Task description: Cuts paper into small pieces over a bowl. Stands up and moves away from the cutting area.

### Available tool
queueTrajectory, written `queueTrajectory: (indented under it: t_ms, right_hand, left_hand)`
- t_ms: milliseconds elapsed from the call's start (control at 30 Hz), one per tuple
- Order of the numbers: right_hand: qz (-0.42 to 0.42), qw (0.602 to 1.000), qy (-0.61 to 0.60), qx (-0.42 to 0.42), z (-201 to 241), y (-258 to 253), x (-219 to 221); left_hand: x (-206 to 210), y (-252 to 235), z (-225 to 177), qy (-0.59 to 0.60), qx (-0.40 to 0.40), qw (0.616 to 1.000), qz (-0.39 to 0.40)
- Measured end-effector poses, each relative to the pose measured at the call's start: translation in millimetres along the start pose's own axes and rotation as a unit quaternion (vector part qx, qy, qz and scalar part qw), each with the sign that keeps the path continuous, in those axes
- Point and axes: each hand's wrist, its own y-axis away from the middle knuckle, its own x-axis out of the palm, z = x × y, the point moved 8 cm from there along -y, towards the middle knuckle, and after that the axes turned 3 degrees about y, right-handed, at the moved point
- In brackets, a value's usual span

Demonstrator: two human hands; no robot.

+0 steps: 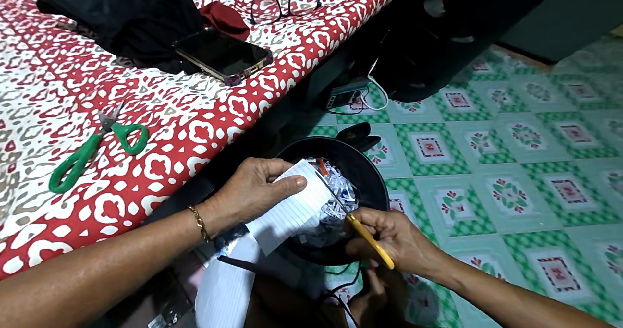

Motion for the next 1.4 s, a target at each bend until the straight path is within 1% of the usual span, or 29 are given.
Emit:
queueTrajectory:
  t_ms: [67, 200, 467, 567, 767, 933, 1067, 1133, 1267, 1400]
  right_hand:
    - [-0.005, 1.000, -0.002, 0.007, 0.1, 0.4, -2.6]
    - [0.009, 1.000, 0.006, 0.018, -2.3, 0.2, -1.4]
    - [0.005, 0.998, 0.058, 0.009, -0.3, -2.8, 2.2]
    - [-0.009, 0.998, 0.067, -0.009, -0.2, -2.6, 1.1]
    - [-0.015, 0.998, 0.066, 0.001, -1.0, -2.2, 3.1]
    - [-0.019, 0.997, 0.075, -0.017, 1.6, -3.8, 7.3]
    - [-0.023, 0.997, 0.067, 0.006, -1.5, -3.1, 6.8]
    - [-0.012, 0.997, 0.072, 0.015, -1.4, -2.6, 8.5]
    - [-0.003, 0.996, 0.084, 0.008, 1.8, -2.8, 11.8]
    - [-0.017, 0.999, 0.050, 0.002, 0.2, -2.0, 9.1]
  left_hand:
    - [-0.4, -0.1, 2.4, 0.005, -0.031, 0.999, 0.004]
    - [-0.5, -1.2, 3.0, -0.030, -0.008, 0.999, 0.014]
    - [3.4, -0.6, 5.2, -0.033, -0.034, 0.998, 0.035]
    - [3.4, -0.4, 5.5, -0.033, -0.035, 0.998, 0.039]
    - [3.6, -1.1, 9.0, -0.042, -0.050, 0.997, 0.036]
    - [4.4, -0.3, 9.5, -0.045, -0.060, 0.996, 0.045]
    - [5.2, 0.0, 10.6, -0.042, -0.067, 0.996, 0.048]
    - [5.9, -0.2, 11.2, -0.046, -0.064, 0.995, 0.055]
    - [7.3, -0.8, 11.5, -0.062, -0.050, 0.995, 0.067]
    - [7.7, -0.3, 9.5, -0.071, -0.050, 0.993, 0.076]
